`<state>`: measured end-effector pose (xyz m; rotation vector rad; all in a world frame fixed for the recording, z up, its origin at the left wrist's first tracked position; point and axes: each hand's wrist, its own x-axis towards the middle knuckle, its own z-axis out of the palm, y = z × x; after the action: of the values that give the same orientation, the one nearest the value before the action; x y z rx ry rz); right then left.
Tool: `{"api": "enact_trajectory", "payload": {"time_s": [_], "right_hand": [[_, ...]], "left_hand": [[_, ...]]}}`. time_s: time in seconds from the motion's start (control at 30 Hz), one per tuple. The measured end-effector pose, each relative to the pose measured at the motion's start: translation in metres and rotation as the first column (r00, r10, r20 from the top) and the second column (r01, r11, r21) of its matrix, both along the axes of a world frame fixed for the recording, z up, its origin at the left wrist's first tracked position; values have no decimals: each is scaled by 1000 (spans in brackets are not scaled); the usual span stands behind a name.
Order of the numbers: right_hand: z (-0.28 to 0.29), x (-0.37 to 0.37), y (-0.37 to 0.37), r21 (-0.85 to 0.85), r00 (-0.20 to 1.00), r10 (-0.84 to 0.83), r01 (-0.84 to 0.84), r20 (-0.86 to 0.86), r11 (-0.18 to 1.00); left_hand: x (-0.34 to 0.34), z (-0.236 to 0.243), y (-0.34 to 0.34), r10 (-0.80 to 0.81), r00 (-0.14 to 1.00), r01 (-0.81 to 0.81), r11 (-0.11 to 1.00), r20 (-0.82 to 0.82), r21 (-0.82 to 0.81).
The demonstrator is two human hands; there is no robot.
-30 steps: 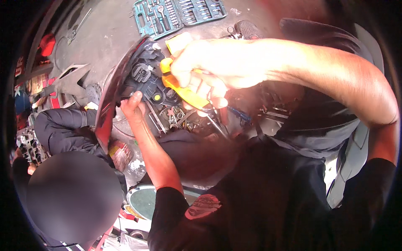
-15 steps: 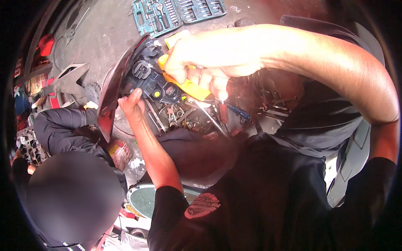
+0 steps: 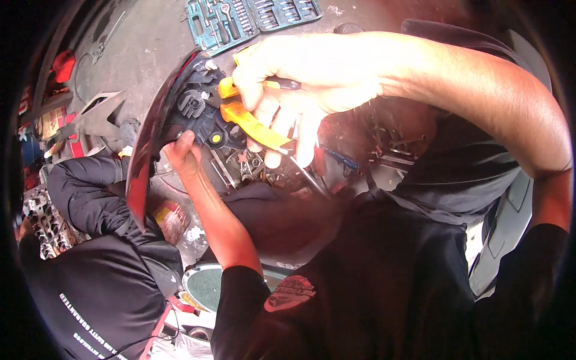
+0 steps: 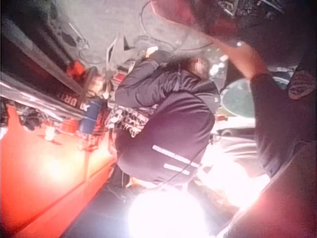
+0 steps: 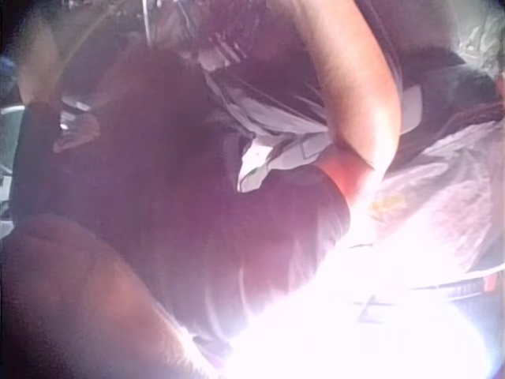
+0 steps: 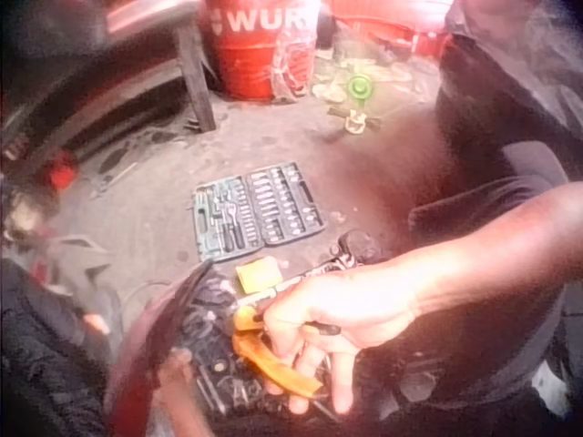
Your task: The person works on a car headlight assembly while sitting on the floor, using pliers to remove components and then selecting and installing a bulb into the assembly by hand.
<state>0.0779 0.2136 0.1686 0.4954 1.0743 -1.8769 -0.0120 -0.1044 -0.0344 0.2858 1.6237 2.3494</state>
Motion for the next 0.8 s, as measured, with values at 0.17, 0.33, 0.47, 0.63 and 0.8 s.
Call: {"api": "enact_trajectory", "payload": {"time_s": [0.17, 0.33, 0.47, 0.63, 0.8], "right_hand": [[1, 7, 3, -24, 997, -67, 68, 45, 997], [-28, 7, 0, -224, 999, -28, 22, -25, 974], [-23, 10, 2, -236, 997, -37, 20, -67, 972], [-24, 12, 6, -103, 1000, -15, 17, 26, 995], [-29, 10, 7, -90, 999, 31, -35, -43, 995]], "left_hand": [[-1, -1, 11, -5, 1000, 5, 1000, 5, 11], [5, 8, 0, 23, 1000, -23, 999, -1, -38], [4, 7, 16, 1, 1000, -1, 1000, 2, -10], [6, 10, 20, 2, 1000, -2, 999, 4, -33], [9, 11, 22, 11, 1000, -11, 999, 7, -39]]}}
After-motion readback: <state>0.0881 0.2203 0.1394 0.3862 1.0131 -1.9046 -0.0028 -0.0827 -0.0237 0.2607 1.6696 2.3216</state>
